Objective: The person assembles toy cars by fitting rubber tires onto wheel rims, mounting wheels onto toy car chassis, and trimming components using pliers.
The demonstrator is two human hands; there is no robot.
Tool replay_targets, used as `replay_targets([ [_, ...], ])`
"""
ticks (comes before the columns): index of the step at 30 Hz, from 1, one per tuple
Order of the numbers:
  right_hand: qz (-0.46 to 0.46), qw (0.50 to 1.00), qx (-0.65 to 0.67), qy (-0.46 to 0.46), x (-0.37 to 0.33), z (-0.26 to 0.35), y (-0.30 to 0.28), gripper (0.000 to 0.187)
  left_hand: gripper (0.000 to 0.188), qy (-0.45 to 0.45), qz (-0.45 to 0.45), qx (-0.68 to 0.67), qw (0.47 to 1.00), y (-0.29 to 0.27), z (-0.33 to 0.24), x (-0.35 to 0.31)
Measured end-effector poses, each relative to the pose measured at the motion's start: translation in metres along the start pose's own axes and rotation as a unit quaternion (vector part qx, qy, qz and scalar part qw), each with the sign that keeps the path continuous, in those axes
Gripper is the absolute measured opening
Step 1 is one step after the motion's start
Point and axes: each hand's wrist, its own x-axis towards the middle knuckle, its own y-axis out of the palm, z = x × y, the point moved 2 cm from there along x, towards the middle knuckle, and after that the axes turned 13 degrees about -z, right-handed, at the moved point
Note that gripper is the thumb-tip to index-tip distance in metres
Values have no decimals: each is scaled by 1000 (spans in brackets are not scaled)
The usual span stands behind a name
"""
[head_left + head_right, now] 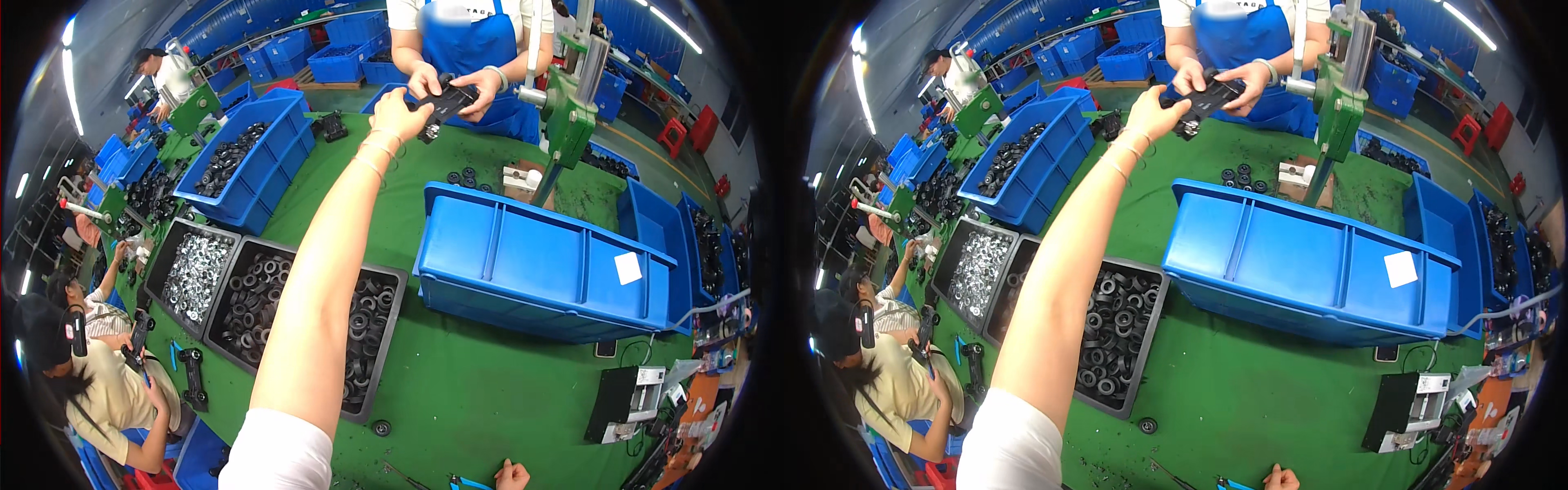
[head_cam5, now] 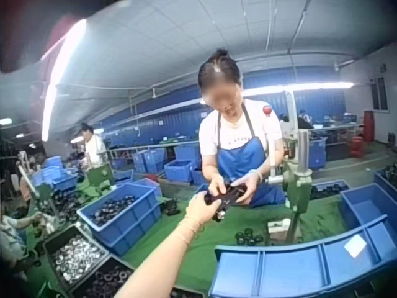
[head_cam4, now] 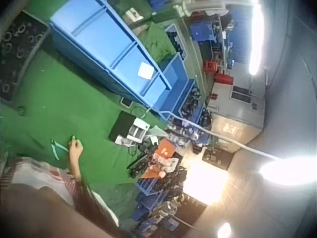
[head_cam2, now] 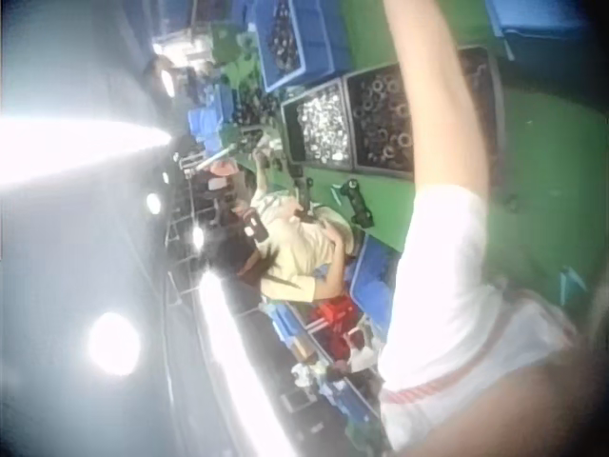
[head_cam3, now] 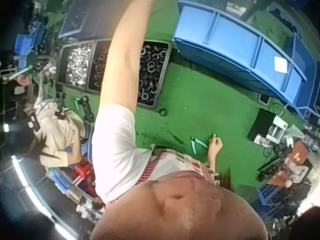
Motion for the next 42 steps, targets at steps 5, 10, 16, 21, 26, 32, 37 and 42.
replay_targets([
  [5, 5, 999, 16, 52, 2, -2, 7, 36, 57, -54, 167, 112, 978, -21, 4, 41],
  [10, -15, 1000, 1, 2, 1, 12, 6, 36, 46, -64, 305, 122, 942, -69, -4, 2],
  [16, -16, 998, 46, -40, 4, -33, 7, 34, 31, -227, 338, -133, 904, -136, -2, -47],
  [21, 32, 992, 95, -74, 10, -54, 7, 26, 33, -305, 289, -256, 871, -239, 4, -130],
  [26, 147, 983, -20, -110, 0, -30, -1, 31, 34, -364, 292, -535, 704, -314, -8, -295],
  [32, 167, 849, -219, -451, -76, 7, -7, 54, 47, -463, 156, -686, 539, -386, 2, -501],
  [37, 111, 823, -293, -474, -91, -35, -17, 75, 58, -556, 91, -725, 396, -403, -7, -602],
  [42, 115, 904, -171, -374, -92, -42, -17, 55, 52, -625, 84, -660, 408, -402, -19, -639],
])
